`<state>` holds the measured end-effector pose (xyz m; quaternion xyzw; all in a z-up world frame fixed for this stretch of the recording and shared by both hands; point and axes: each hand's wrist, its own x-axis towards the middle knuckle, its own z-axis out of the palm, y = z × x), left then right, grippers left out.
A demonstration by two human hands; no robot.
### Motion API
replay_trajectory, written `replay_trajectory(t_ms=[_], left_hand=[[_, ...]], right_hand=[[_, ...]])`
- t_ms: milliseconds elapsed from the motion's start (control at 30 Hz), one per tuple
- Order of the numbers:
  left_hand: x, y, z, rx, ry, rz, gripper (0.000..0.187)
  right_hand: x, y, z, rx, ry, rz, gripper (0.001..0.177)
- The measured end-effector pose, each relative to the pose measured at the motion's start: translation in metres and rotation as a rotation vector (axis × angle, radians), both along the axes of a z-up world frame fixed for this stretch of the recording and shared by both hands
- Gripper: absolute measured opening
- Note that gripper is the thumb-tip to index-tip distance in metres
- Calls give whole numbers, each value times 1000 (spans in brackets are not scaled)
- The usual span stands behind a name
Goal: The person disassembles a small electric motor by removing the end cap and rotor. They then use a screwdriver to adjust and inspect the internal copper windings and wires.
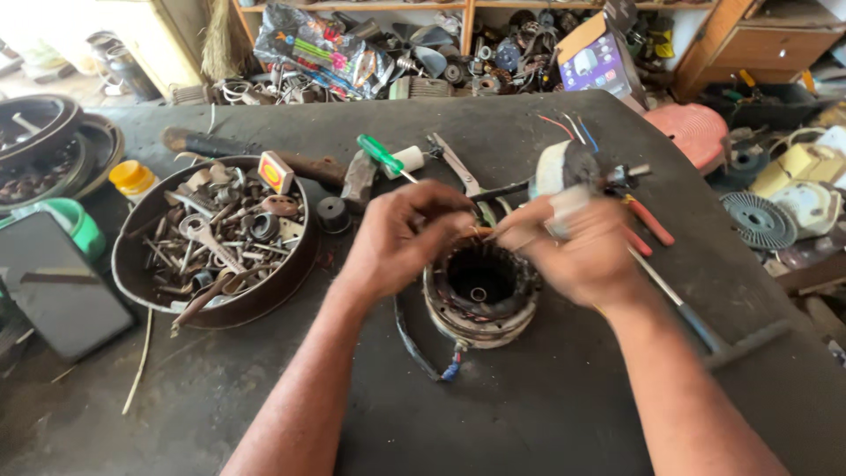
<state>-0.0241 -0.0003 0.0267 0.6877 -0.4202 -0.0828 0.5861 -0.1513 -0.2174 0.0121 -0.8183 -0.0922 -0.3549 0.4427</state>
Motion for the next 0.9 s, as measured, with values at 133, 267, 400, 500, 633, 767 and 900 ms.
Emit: replay_trajectory(t_ms=[133,267,400,500,633,767,900], left_hand=[[16,13,-3,171,-159,-34,23],[25,11,-14,392,66,-102,26],[32,14,-21,286,312,-256,27],[31,15,-22,288,299,-258,27],[26,12,-23,235,237,-241,25],[27,12,-21,264,217,-232,26],[27,15,-19,244,231,-243,27]], right_hand=[[-8,-29,21,933,-96,241,17],[-1,-2,20,588,248,-114,16],[0,39,2,-193,168,-79,17],[-1,49,7,-188,191,-127,19],[3,53,23,-174,284,-190,34],[11,56,24,-287,198,-157,19],[15,58,23,-330,214,-175,21]])
